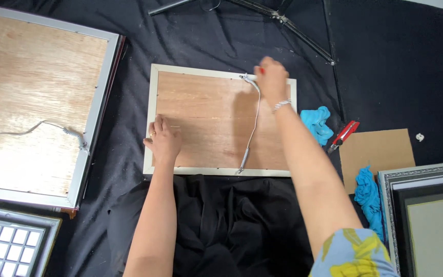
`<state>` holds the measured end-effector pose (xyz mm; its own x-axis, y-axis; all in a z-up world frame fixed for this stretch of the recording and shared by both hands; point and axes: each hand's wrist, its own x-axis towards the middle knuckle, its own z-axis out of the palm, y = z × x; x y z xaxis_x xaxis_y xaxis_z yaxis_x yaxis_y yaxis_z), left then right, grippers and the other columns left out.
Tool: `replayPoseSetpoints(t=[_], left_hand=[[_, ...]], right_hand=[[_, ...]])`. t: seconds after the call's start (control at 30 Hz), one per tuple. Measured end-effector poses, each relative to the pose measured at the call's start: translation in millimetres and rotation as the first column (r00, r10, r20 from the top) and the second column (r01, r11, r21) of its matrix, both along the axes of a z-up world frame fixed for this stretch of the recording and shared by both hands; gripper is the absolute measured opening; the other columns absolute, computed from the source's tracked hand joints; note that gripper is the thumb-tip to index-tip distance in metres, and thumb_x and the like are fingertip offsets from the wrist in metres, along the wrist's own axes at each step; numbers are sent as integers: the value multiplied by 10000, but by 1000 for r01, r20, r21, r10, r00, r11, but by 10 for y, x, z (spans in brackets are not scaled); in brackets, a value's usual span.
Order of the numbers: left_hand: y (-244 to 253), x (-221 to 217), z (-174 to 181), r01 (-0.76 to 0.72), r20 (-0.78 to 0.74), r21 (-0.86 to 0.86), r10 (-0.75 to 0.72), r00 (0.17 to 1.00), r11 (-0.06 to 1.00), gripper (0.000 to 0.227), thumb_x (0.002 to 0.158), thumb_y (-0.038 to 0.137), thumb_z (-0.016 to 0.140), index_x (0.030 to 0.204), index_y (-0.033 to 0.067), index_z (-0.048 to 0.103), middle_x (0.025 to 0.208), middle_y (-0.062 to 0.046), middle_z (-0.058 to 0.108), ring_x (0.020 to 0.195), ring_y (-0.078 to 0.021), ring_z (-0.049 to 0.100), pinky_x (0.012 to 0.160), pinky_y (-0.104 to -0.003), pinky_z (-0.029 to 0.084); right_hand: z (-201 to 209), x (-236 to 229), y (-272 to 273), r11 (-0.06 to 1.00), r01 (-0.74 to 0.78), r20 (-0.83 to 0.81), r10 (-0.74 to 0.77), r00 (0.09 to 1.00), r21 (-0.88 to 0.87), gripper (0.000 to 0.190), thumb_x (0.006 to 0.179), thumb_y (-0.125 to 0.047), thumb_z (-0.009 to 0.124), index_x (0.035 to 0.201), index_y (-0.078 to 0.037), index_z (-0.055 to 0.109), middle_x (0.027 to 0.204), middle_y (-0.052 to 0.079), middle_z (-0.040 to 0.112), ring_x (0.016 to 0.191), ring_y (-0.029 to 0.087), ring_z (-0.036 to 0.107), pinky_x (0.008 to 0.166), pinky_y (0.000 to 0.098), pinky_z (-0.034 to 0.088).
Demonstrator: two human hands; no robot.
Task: Adjusting and securing a hanging wire on the back of a picture frame by tying knots and applying a sealant with a brush.
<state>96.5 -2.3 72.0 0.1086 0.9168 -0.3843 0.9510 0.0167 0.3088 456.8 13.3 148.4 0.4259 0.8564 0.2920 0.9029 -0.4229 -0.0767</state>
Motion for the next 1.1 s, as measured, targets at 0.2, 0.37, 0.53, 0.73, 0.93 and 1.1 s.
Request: replayPoseSetpoints(t=[0.2,0.37,0.53,0.73,0.93,1.1], left_hand=[[29,11,-83,-20,33,59,19,999,998,651,989,374,591,1566,147,393,1628,-17,304,1498,-266,263,1100,-689,299],[42,-31,-79,-40,9,48,40,999,998,611,981,335,602,1549,199,422,1634,43,296,1498,-210,271,1091,-595,306],[22,-41,-22,-62,29,50,60,998,997,583,988,355,601,1536,231,447,1609,69,331,1486,-188,293,1083,-584,321],[1,-74,66,-51,71,46,48,996,998,550,994,344,567,1518,208,470,1595,62,341,1482,-201,302,1092,-601,347],[11,-69,62,-51,105,35,47,993,998,580,992,366,575,1532,191,459,1613,42,333,1489,-216,291,1114,-624,323],[-5,-74,147,-41,112,24,38,993,999,612,967,347,594,1541,177,463,1625,14,340,1495,-255,294,1110,-663,313]], right_hand=[[-80,-1475,727,969,-234,-241,247,939,83,170,868,-300,681,905,-148,614,825,130,693,828,390,743,732,518,590],[297,-2343,898,941,-159,-786,337,519,298,178,855,-342,707,903,-176,662,835,104,716,809,288,757,764,359,626],[70,-2210,797,974,39,-954,208,218,221,243,859,-370,738,964,-153,700,900,119,713,776,239,782,746,261,677],[110,-1060,-44,983,105,-960,121,254,152,351,898,-290,730,1054,18,667,996,253,674,857,378,750,720,400,679],[24,472,-1231,972,231,-595,-206,777,-34,329,865,-463,778,1053,-194,755,953,94,738,959,323,717,806,451,589],[370,715,-1788,966,257,44,-256,966,-22,198,975,-339,706,904,-159,662,766,113,667,753,350,734,691,464,607]])
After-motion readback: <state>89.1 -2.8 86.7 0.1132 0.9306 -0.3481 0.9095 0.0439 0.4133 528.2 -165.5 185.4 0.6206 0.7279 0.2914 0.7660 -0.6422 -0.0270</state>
